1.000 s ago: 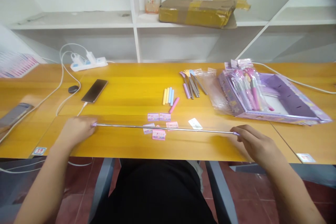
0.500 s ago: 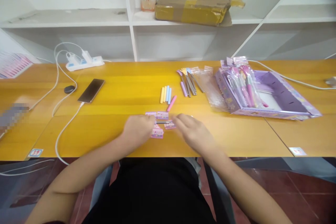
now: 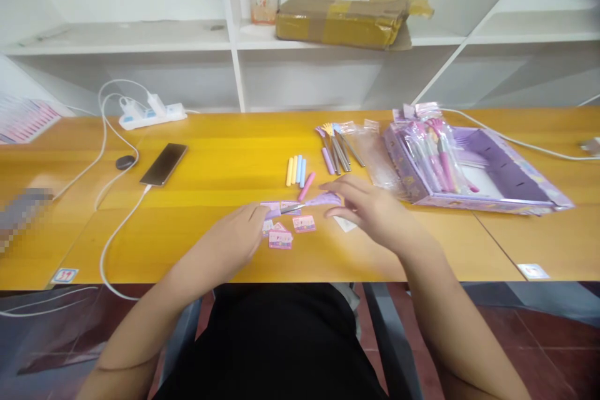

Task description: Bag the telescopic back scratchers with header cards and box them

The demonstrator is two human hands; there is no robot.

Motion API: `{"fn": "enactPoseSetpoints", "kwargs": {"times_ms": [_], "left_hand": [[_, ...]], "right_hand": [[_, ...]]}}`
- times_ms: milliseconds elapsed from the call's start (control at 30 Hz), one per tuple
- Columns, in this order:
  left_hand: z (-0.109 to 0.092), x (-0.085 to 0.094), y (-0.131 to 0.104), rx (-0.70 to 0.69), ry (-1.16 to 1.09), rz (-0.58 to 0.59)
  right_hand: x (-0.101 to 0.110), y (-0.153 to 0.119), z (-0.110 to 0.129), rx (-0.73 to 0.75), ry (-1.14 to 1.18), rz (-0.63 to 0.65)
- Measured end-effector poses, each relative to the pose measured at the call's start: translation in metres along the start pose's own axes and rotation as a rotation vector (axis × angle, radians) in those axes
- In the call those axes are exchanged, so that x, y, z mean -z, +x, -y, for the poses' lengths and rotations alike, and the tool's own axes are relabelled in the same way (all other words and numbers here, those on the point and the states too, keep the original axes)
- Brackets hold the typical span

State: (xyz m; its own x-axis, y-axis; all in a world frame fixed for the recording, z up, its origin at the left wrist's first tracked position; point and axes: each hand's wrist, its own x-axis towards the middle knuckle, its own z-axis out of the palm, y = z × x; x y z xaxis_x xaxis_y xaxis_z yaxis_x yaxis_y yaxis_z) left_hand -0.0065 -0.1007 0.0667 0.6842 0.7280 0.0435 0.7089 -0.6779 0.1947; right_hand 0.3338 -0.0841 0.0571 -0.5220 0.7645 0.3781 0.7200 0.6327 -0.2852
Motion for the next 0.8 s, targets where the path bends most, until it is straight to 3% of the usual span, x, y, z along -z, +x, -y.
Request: {"fn": "enactPoseSetpoints", "kwargs": {"times_ms": [67, 167, 233, 300, 467, 633, 700, 800], "left_hand": [[0.013, -0.007, 0.003, 0.063, -0.02, -0.002], [0.03, -0.023, 0.007, 0.131, -0.061, 0.0], [0.036, -0.033, 0.008, 0.179, -0.098, -0.003], [0.037, -0.039, 0.009, 0.209, -0.135, -0.009], [0.032, -0.04, 0.012, 0.244, -0.219, -0.059], [0.032, -0.042, 0.012, 0.344, -0.31, -0.076], [0.033, -0.043, 0.01, 0.373, -0.365, -0.106], [0.033, -0.043, 0.008, 0.3, -0.437, -0.13]], "right_hand": [[0.009, -0.004, -0.03, -0.15, -0.009, -0.053], [0.009, -0.013, -0.077, -0.598, -0.28, -0.099], [0.002, -0.018, -0.1, -0.883, -0.431, -0.019], [-0.009, -0.021, -0.113, -1.025, -0.473, 0.073], [-0.023, -0.018, -0.116, -1.067, -0.493, 0.102], [-0.011, -0.019, -0.117, -1.088, -0.455, 0.049], [-0.003, -0.021, -0.115, -1.075, -0.44, -0.002], [0.004, -0.026, -0.095, -0.989, -0.348, -0.172]]}}
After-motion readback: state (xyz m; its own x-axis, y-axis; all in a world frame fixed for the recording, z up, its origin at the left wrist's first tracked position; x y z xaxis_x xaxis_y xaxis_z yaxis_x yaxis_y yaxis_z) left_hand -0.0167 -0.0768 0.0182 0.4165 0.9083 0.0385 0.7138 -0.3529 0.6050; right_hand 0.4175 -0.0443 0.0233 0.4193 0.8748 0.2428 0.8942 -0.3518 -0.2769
